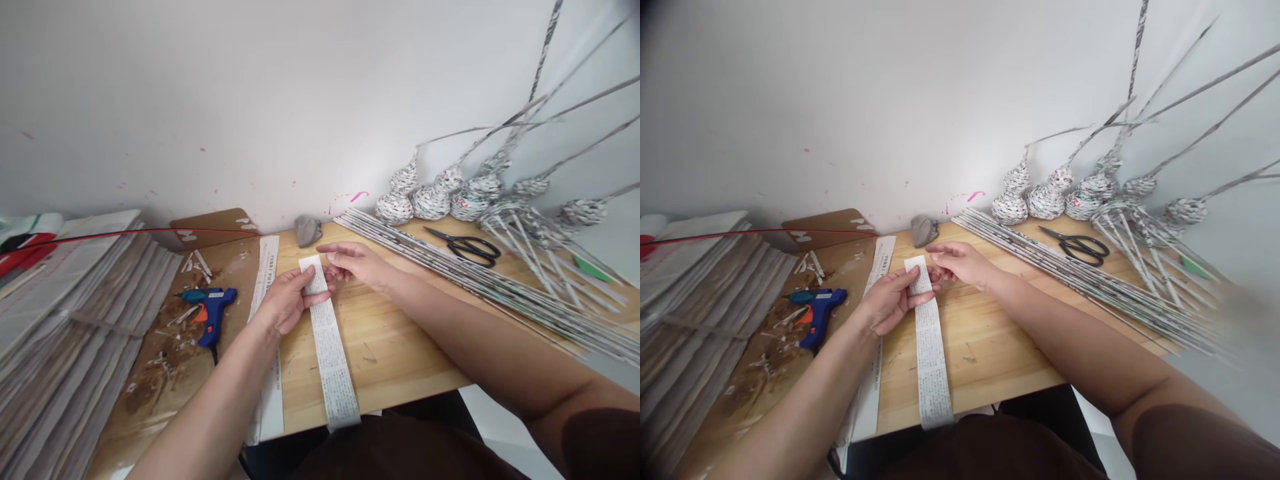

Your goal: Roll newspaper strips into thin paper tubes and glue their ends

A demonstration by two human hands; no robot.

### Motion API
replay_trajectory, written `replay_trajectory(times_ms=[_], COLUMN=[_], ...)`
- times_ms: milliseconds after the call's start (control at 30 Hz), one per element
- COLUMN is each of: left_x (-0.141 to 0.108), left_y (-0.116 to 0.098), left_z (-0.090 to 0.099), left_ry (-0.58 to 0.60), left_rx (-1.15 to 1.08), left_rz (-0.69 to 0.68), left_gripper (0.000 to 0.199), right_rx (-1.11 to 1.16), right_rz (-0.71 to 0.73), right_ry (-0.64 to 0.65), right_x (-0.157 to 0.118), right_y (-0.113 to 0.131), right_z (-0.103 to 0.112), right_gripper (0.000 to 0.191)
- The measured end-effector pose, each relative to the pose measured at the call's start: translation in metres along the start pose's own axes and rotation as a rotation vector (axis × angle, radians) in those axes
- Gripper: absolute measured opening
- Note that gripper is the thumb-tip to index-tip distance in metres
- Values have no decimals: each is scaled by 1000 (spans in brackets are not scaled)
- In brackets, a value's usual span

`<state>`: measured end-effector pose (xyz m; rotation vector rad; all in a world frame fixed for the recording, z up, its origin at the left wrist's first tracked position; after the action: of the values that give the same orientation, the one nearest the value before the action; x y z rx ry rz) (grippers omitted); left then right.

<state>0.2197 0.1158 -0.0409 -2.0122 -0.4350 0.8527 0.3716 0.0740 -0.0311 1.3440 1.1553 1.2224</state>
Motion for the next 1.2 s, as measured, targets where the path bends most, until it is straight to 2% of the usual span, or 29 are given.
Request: replay_trajectory(times_ms=[133,267,533,700,1000,1200], left_x=[-2,-3,-6,-7,-6,-8], left_y=[3,5,6,6,9,8], left_z=[-2,-4,-8,-8,-10,-11], left_ry=[1,12,20,1,4,-34], left_rx=[84,118,105,116,102,137], left_rz=[5,4,11,18,25,21], left_gripper=[25,27,30,27,28,32], right_rx=[-56,-28,4,-2,27,35], right_rz=[-30,-37,-70,-35,-72,-87], right_ry=[89,113,6,0,-74,-130], right_x=[-2,-3,-1,-1,-1,-1], right_y=[0,-3,-7,-9,-7,-7], right_z=[-1,-2,-1,-1,-3,-3], right_gripper=[30,30,29,27,26,29])
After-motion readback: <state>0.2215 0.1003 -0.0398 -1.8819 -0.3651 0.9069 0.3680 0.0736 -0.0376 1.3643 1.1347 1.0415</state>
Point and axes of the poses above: each hand's wrist, its own x-axis towards the middle knuckle, its own z-axis out of the back of the hand, y = z × x, the point moved 3 cm from there along x, towards the middle knuckle, and after that the axes turned 7 degrees about z, right-handed, at the moved point
